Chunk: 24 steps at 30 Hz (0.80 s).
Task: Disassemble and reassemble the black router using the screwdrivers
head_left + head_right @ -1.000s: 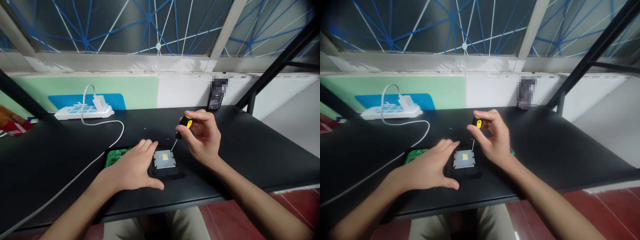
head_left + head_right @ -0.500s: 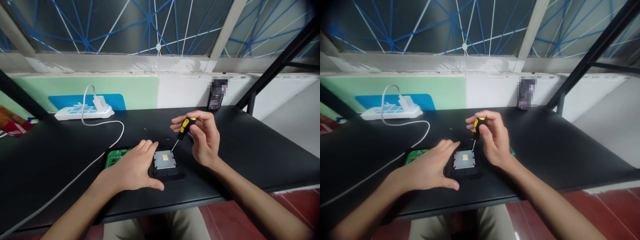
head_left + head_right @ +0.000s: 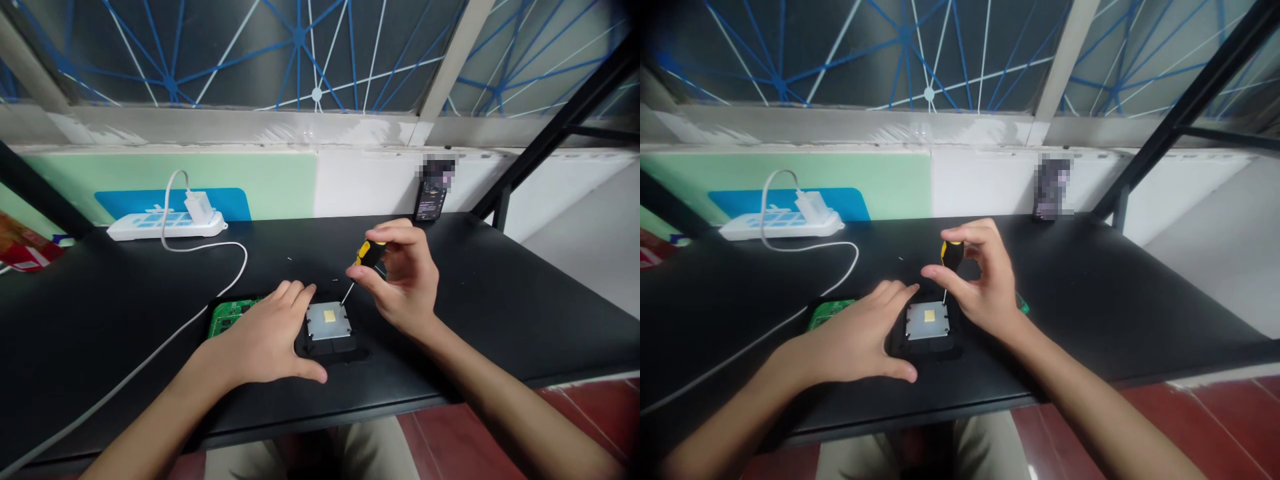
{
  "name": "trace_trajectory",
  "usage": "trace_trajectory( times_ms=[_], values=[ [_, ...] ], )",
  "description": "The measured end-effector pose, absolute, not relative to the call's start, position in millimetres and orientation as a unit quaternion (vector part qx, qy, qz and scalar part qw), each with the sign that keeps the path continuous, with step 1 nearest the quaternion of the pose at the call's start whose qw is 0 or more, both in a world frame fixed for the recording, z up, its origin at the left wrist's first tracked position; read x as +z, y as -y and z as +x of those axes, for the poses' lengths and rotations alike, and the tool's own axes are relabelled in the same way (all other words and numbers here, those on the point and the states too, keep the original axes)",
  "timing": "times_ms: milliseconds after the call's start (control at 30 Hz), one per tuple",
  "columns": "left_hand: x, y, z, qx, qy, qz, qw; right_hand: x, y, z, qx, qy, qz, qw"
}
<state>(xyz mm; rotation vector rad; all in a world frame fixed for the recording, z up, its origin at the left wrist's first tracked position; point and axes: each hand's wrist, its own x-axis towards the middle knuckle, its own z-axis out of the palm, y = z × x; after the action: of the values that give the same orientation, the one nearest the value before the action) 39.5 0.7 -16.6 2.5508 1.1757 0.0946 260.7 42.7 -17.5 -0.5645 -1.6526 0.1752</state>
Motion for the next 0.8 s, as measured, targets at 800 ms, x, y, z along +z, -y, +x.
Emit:
trace_trajectory(
  times_ms=[800],
  values=[
    [-18,-1,40,0.035,-0.413,0.897,0.155,-19,-38,260,0.136,0.725,-0.242,0.63]
  ],
)
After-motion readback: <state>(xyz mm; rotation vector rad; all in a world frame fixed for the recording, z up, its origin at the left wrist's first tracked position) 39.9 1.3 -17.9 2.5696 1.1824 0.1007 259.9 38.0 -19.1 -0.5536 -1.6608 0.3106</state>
